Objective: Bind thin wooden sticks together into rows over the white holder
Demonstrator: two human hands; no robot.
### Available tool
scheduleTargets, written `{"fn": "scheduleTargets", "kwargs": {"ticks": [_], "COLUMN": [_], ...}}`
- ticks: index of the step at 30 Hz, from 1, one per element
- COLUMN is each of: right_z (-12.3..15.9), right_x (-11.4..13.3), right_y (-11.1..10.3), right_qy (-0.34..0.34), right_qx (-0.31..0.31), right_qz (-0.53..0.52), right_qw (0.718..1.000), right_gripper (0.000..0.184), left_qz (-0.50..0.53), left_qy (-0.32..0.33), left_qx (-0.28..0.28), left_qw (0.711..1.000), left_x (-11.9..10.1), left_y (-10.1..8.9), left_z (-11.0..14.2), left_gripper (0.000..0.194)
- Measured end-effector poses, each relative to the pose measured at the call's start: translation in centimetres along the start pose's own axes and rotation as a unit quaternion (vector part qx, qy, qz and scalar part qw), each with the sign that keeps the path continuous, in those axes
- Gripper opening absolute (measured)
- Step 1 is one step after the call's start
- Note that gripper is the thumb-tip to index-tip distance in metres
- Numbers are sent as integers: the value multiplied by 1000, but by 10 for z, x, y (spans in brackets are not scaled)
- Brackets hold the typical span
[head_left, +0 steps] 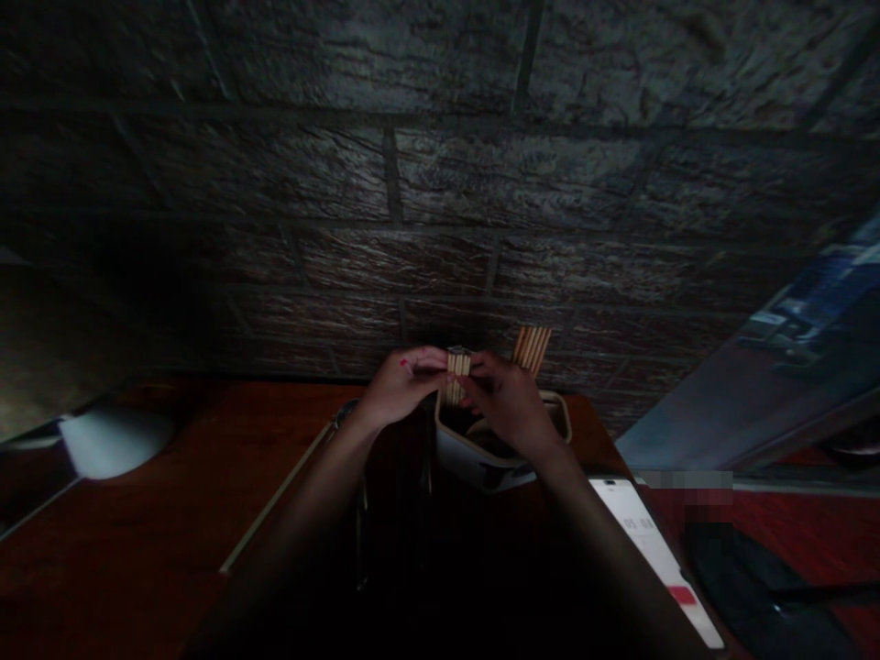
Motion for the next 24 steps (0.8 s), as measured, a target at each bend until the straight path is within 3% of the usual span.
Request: {"fn": "scheduleTargets", "kwargs": {"ticks": [24], "right_z": [-1], "right_x": [-1], "right_y": [1], "right_qy": [19], "right_qx": [12], "right_qz": [-41], "right_qw": [999], "right_gripper": [11], "left_qz": [-17], "left_qy": [-9], "left_qx": [6], "left_qw": [1000], "left_x": [-2], "left_y": [-1], "left_z": [1], "left_gripper": [17]}}
Point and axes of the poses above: each hand's wrist, its own z-axis away from the middle knuckle, its own y-axis out of the palm, x = y × z, the point moved 4 cm from there along -z, towards the middle knuckle, and after that the axes turned 11 degrees about x, right-handed, at the moved point
